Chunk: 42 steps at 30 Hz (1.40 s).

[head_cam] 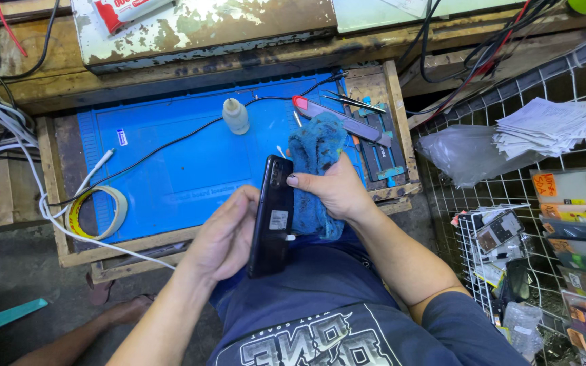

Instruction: The person applies adhesive to the edges of a smartphone back cover, places it onto the phone body, and presses it down. They then wipe the phone with a cloth, clean the adhesive tube, and test the phone's screen responsiveness by tapping the display.

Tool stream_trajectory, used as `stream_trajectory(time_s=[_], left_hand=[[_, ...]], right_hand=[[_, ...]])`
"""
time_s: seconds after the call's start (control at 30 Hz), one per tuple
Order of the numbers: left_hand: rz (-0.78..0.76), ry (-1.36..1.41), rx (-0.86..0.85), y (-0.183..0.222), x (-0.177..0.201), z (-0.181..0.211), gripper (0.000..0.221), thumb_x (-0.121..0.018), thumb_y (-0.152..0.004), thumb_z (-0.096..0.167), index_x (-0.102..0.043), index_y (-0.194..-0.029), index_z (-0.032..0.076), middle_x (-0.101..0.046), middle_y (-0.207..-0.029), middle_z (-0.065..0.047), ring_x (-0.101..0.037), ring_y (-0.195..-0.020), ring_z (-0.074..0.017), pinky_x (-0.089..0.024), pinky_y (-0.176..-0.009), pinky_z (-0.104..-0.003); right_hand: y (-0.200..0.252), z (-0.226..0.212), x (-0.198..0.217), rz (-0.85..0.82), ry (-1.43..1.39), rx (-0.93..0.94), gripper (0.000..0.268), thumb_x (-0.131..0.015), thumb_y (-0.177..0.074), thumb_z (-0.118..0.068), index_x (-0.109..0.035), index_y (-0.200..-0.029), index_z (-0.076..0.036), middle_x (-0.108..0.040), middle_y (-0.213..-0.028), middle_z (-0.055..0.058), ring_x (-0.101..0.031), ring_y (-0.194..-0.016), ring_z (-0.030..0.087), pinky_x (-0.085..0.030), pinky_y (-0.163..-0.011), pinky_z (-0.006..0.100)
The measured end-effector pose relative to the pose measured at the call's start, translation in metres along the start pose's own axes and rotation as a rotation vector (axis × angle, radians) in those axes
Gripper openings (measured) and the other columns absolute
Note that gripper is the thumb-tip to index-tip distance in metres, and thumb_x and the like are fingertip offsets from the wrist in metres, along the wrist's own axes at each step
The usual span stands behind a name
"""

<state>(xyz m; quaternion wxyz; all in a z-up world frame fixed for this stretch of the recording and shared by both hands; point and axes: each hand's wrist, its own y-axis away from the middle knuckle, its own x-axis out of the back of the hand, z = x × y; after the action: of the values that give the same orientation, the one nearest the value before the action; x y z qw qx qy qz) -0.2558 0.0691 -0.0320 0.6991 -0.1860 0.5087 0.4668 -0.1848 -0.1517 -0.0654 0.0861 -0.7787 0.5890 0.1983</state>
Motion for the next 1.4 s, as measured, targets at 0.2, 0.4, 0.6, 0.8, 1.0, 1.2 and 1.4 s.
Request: stream_trajectory(time_s=[0.2, 0.4, 0.6, 0.8, 1.0, 1.2, 1.4], left_hand=[[0.002, 0.051, 0.020, -0.007, 0.015, -0.022, 0.028, -0.058, -0.109, 0.032, -0.058, -0.116, 0.005, -0.069, -0.110, -0.008, -0.069, -0.101, -0.0175, -0.056, -0.092, -0.036], [0.081, -0.033, -0.059, -0.013, 0.011, -0.035, 0.031, -0.062, -0.105, 0.032, -0.059, -0.123, 0.007, -0.068, -0.111, -0.002, -0.067, -0.103, -0.0106, -0.056, -0.091, -0.032], [0.102, -0.096, -0.122, -0.018, -0.005, -0.032, 0.057, -0.063, -0.102, 0.034, -0.042, -0.150, 0.011, -0.064, -0.125, -0.003, -0.066, -0.108, -0.0107, -0.056, -0.090, -0.033], [0.111, -0.165, -0.078, -0.020, -0.016, -0.023, 0.078, -0.061, -0.100, 0.033, -0.023, -0.164, 0.008, -0.060, -0.140, -0.007, -0.064, -0.121, -0.0163, -0.057, -0.097, -0.033], [0.138, -0.168, -0.081, -0.021, -0.013, -0.022, 0.076, -0.059, -0.102, 0.031, -0.023, -0.164, 0.007, -0.059, -0.138, -0.011, -0.063, -0.118, -0.0193, -0.055, -0.096, -0.036], [0.142, -0.227, -0.154, -0.023, -0.013, -0.027, 0.076, -0.060, -0.103, 0.026, -0.020, -0.165, 0.004, -0.053, -0.141, -0.012, -0.059, -0.126, -0.0192, -0.050, -0.105, -0.033], [0.171, -0.286, -0.159, -0.023, -0.012, -0.031, 0.077, -0.059, -0.102, 0.025, -0.019, -0.164, 0.005, -0.050, -0.146, -0.011, -0.056, -0.128, -0.0183, -0.048, -0.104, -0.032]], right_hand=[[0.008, -0.007, -0.006, -0.050, 0.092, 0.016, 0.047, -0.080, -0.086, 0.002, -0.061, -0.129, -0.002, -0.067, -0.119, 0.003, -0.063, -0.112, 0.014, -0.052, -0.102, 0.033], [0.030, -0.016, -0.021, -0.059, 0.761, 0.545, 0.027, -0.078, -0.091, 0.002, -0.063, -0.113, -0.005, -0.063, -0.130, 0.011, -0.063, -0.123, 0.021, -0.050, -0.109, 0.036], [0.036, -0.021, -0.025, -0.099, 0.471, 0.282, 0.040, -0.074, -0.092, 0.003, -0.059, -0.129, -0.001, -0.061, -0.132, 0.011, -0.065, -0.117, 0.019, -0.053, -0.102, 0.033], [0.041, -0.016, -0.023, -0.115, 0.555, 0.382, 0.039, -0.072, -0.095, 0.007, -0.059, -0.131, 0.001, -0.062, -0.134, 0.013, -0.066, -0.120, 0.021, -0.054, -0.105, 0.033], [0.050, -0.015, -0.022, -0.176, 0.508, 0.403, 0.039, -0.071, -0.093, 0.009, -0.059, -0.129, 0.001, -0.059, -0.134, 0.012, -0.064, -0.120, 0.021, -0.053, -0.105, 0.033], [0.058, -0.013, -0.021, -0.197, 0.485, 0.405, 0.039, -0.069, -0.095, 0.011, -0.059, -0.131, 0.001, -0.058, -0.135, 0.013, -0.062, -0.127, 0.024, -0.051, -0.111, 0.036], [0.063, -0.016, -0.017, -0.229, 0.498, 0.412, 0.041, -0.068, -0.093, 0.011, -0.058, -0.131, -0.001, -0.058, -0.136, 0.013, -0.062, -0.124, 0.022, -0.052, -0.106, 0.033]])
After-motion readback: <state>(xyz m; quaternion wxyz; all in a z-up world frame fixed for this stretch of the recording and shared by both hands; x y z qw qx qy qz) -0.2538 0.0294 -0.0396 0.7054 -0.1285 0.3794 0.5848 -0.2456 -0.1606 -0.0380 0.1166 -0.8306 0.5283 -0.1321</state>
